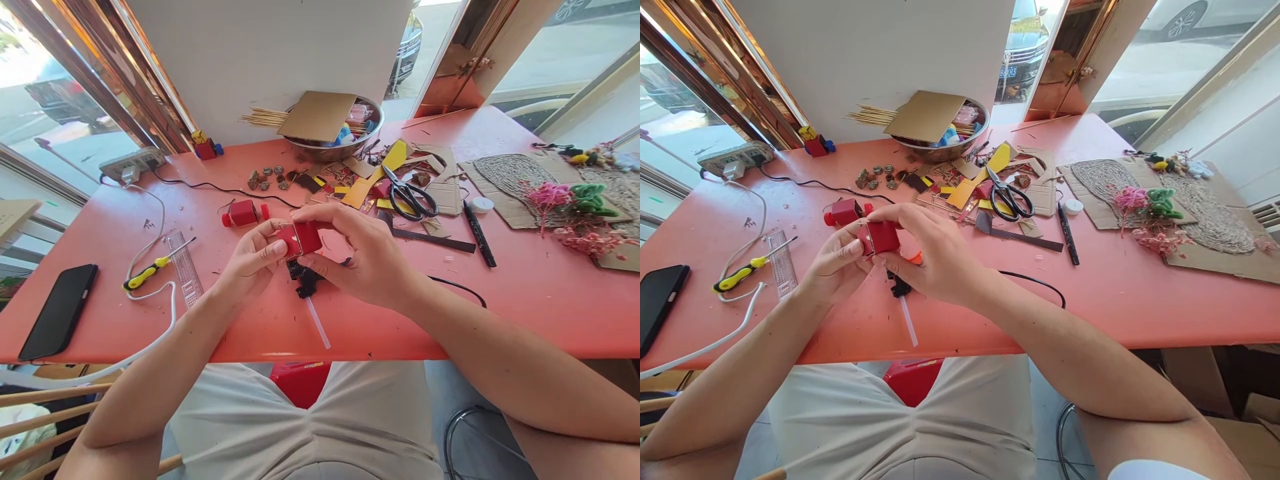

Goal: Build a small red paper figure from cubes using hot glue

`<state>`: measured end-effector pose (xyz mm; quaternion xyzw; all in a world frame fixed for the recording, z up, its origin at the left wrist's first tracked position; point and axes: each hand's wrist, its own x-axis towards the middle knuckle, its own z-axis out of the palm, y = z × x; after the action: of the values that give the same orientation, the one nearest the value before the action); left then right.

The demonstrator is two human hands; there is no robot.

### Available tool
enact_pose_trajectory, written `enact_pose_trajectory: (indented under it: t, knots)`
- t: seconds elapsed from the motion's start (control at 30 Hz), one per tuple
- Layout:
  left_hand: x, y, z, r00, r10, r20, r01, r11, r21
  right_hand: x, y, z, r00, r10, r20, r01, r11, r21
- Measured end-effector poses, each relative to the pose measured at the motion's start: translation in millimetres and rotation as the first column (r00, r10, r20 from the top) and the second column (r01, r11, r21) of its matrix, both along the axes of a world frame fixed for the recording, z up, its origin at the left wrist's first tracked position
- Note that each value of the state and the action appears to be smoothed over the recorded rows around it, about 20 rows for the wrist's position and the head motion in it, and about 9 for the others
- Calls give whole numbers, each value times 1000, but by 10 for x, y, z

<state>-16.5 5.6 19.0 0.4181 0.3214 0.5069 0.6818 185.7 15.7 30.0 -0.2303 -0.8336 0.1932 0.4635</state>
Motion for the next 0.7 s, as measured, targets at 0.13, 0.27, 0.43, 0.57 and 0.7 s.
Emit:
enact_pose_trajectory:
  t: [0.13,0.27,0.43,0.57,0.7]
  knots:
    - [-10,10,-23,999,31,-21,-31,999,18,-10,1,-12,1000,-4,-8,4,1000,-15]
    - [-8,14,-37,999,30,-39,-28,999,44,0,3,-19,1000,-1,-9,1,1000,-19]
    - [-2,10,-41,998,30,-48,-27,998,58,24,8,-20,1000,-4,3,4,1000,-16]
    - [-10,9,-52,999,27,-37,-25,998,52,21,10,-17,1000,-2,2,2,1000,-8]
    - [-16,9,-54,999,17,-44,-15,998,54,15,10,-17,1000,-3,-8,3,1000,23]
